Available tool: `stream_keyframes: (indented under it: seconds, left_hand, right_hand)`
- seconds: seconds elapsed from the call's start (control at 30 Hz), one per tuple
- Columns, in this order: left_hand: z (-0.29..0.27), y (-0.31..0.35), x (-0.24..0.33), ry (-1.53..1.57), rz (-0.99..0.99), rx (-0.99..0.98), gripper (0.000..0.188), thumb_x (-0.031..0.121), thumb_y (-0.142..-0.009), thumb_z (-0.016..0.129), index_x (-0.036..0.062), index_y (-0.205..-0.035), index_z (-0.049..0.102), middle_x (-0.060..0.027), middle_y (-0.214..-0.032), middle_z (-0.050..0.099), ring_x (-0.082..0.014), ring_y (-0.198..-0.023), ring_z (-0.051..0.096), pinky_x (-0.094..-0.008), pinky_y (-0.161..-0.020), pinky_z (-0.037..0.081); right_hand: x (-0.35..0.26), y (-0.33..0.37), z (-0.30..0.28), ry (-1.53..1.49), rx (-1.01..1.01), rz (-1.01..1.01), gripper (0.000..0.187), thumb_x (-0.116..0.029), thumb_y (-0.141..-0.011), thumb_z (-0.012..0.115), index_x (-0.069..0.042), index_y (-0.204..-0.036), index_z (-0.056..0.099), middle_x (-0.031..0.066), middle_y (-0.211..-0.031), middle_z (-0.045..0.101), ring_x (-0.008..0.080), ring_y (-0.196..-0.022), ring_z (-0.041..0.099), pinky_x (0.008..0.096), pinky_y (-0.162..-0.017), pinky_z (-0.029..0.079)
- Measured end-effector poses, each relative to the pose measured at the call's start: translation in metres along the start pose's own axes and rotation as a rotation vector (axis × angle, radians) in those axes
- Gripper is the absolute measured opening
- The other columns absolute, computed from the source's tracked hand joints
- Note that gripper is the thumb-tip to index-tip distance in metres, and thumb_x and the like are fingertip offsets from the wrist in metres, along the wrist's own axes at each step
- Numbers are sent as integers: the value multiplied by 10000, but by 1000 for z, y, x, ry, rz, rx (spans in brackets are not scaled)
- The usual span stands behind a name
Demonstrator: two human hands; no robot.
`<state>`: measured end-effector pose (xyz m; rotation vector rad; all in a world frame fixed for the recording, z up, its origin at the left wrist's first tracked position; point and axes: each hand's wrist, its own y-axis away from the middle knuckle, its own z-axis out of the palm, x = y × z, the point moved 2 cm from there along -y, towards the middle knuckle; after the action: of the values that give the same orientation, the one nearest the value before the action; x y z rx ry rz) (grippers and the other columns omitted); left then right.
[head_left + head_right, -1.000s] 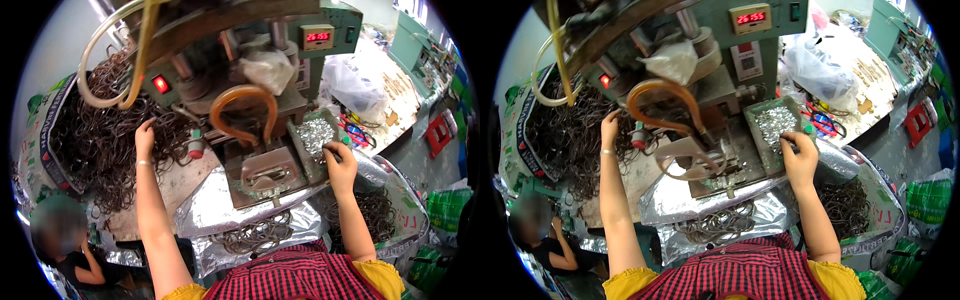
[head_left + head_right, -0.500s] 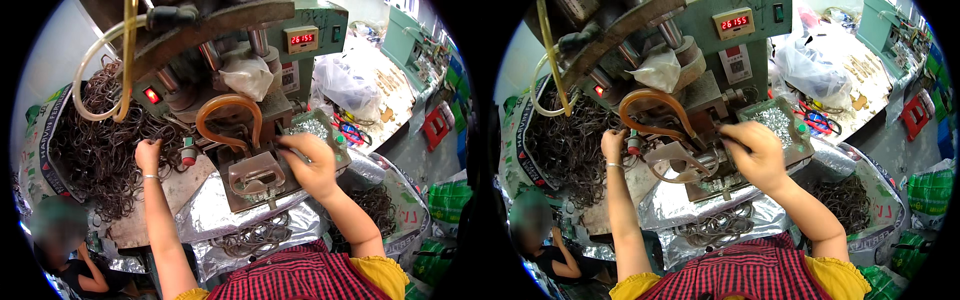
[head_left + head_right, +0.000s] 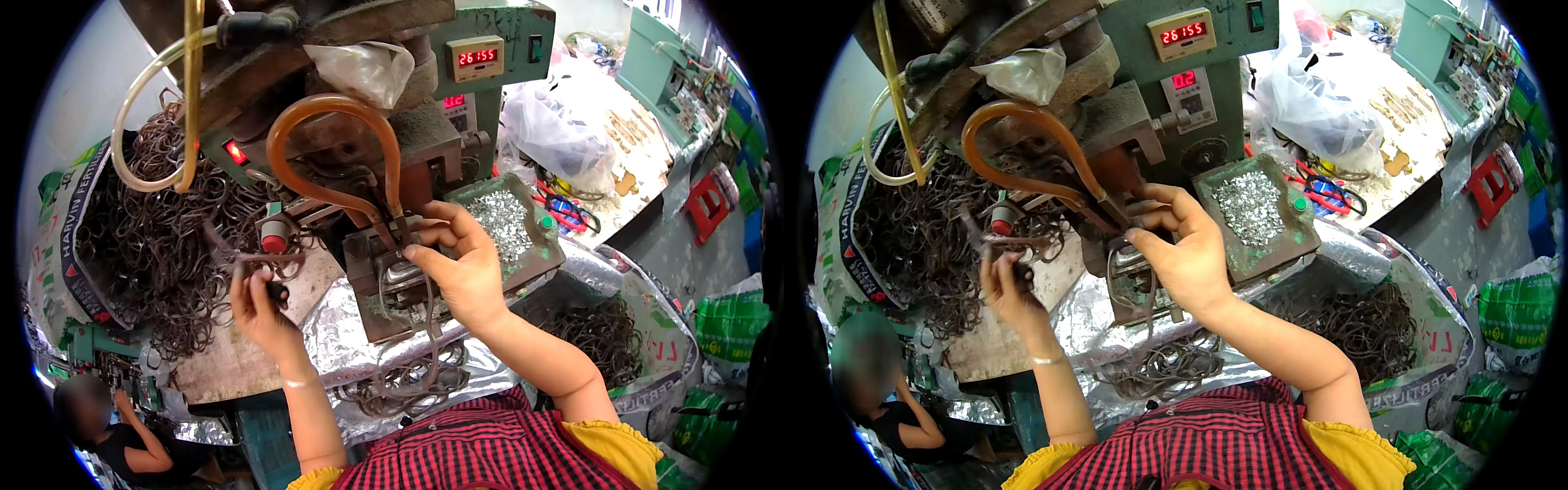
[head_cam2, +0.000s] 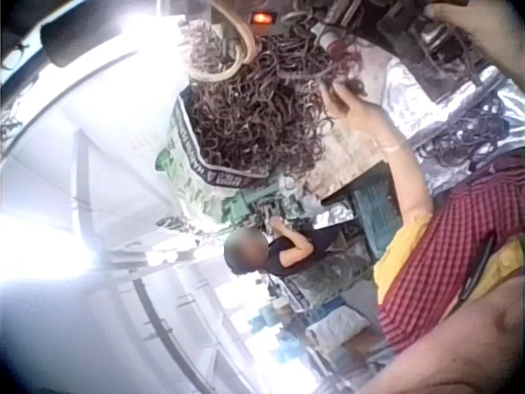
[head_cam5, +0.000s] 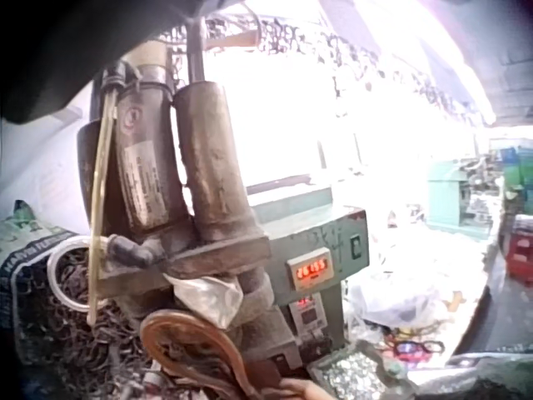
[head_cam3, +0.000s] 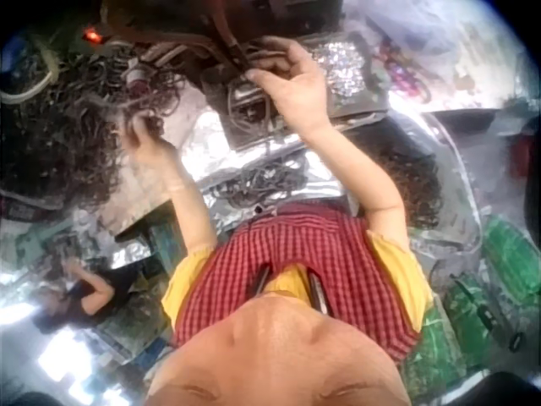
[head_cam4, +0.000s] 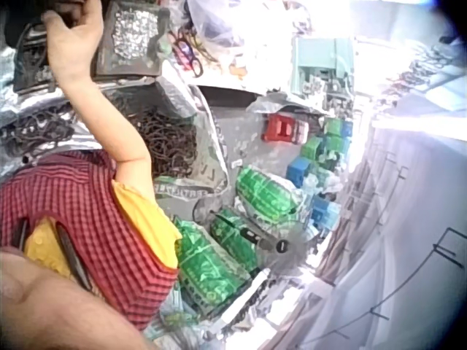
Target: The person repeatedly picks small metal pins from a tray and places them into a press machine, then inserts a curved metal piece and operates the press to join them. The finished parts are dropped into a pile on the table. The process is repeated continuously throughout the clip.
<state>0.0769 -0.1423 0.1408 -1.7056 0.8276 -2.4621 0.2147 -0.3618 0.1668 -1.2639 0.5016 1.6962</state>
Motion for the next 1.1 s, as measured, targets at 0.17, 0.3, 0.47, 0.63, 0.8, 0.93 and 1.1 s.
stream_keyframes:
  seconds: [0.17, 0.3, 0.47, 0.63, 0.8, 0.93, 1.1]
  left_hand:
    - [29, 46, 68, -566, 848, -494, 230, -32, -919, 512, 1, -1128, 603, -145, -877, 654, -216, -757, 626, -295, -662, 524]
    - [41, 53, 58, -290, 824, -536, 276, 53, -966, 514, 10, -1238, 533, -175, -916, 637, -215, -736, 610, -342, -613, 531]
    - [58, 11, 66, -211, 733, -35, 280, 27, -975, 514, -28, -1249, 519, -184, -897, 644, -185, -742, 605, -302, -671, 539]
    - [48, 13, 71, 9, 596, -265, 325, -28, -938, 551, -37, -1260, 506, -187, -970, 652, -194, -777, 620, -279, -728, 537]
    - [53, 4, 61, -298, 814, -233, 259, -45, -898, 577, 10, -1151, 583, -195, -1044, 638, -236, -765, 621, -312, -686, 516]
    - [38, 32, 57, -424, 933, -347, 235, -44, -835, 616, 24, -1055, 659, -164, -936, 672, -279, -793, 647, -334, -690, 536]
    - [68, 57, 53, -341, 927, -688, 319, -66, -654, 653, 34, -957, 675, -113, -952, 673, -261, -750, 667, -306, -603, 522]
  right_hand:
    - [-23, 23, 3, -37, -15, 46, 524, 15, -865, 607, 53, -1354, 419, 160, -1265, 561, 148, -1119, 559, 292, -984, 424]
    - [-25, 20, 3, -114, -72, 152, 533, 4, -870, 611, 49, -1363, 412, 148, -1271, 560, 157, -1149, 545, 300, -996, 423]
    - [-12, 15, -5, 406, -35, -156, 329, -56, -824, 683, -11, -1146, 637, 184, -1253, 578, 259, -1237, 518, 370, -1037, 407]
    - [-5, 7, -1, 547, 1, -265, 108, -120, -756, 755, -38, -825, 739, 202, -1140, 647, 347, -1292, 471, 435, -1041, 390]
    - [-7, 1, 2, 439, 11, -232, 112, -100, -749, 747, -2, -799, 724, 183, -1105, 675, 342, -1185, 573, 402, -988, 438]
    - [-20, 0, -20, 659, -164, -333, 194, -140, -779, 720, -15, -927, 709, 195, -1102, 669, 324, -1137, 600, 393, -964, 461]
    - [-10, 40, -117, 1537, 299, -122, 254, -166, -728, 767, -62, -943, 681, 85, -901, 633, 297, -946, 571, 423, -797, 465]
